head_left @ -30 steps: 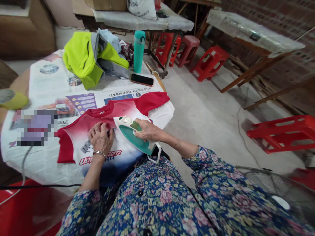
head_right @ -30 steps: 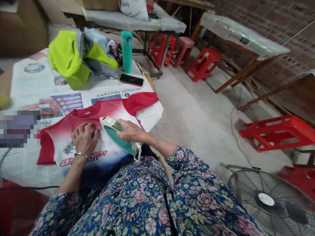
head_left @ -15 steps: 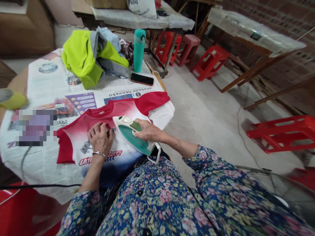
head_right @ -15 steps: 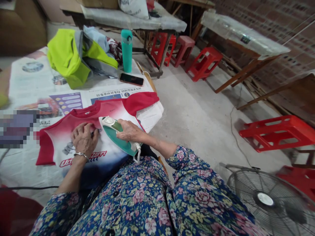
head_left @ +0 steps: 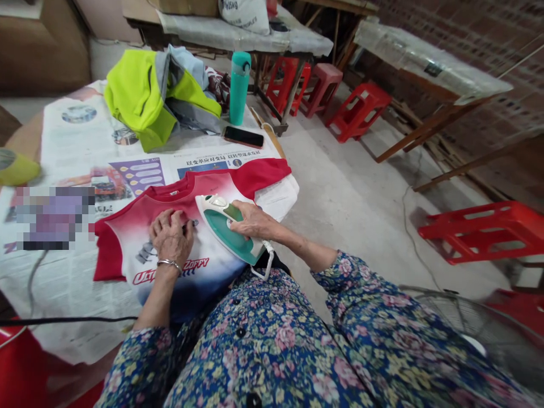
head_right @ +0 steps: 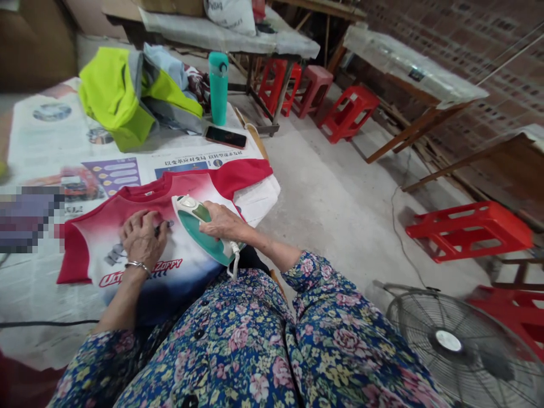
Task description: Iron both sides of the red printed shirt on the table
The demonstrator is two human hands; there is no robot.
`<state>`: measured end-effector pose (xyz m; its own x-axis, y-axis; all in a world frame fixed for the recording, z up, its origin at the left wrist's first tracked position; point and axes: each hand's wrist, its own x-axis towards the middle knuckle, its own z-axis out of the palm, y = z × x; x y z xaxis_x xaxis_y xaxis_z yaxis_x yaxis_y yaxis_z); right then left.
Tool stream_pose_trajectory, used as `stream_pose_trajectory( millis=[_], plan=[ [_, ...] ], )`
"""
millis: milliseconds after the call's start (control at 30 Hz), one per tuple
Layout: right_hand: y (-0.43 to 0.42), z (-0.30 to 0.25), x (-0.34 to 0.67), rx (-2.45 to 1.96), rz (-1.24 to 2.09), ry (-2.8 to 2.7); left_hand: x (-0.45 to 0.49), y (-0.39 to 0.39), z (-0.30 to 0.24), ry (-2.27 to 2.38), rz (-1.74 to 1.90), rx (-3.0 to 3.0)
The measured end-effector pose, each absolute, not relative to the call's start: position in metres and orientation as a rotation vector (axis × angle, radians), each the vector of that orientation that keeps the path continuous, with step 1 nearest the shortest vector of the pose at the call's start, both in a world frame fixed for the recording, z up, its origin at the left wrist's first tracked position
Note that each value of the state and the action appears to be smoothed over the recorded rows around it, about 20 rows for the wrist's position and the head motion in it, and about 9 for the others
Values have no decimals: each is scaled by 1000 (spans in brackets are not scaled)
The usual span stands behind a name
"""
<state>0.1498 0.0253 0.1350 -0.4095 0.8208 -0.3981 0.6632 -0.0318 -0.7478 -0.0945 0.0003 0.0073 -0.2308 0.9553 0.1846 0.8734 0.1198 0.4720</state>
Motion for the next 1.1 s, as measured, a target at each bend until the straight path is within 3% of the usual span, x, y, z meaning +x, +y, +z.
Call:
stream_pose_trajectory(
  millis=[1100],
  plan=[
    [15,133,147,-1389,1466,-2178,-96,3,12,2241,758,1778]
  ],
)
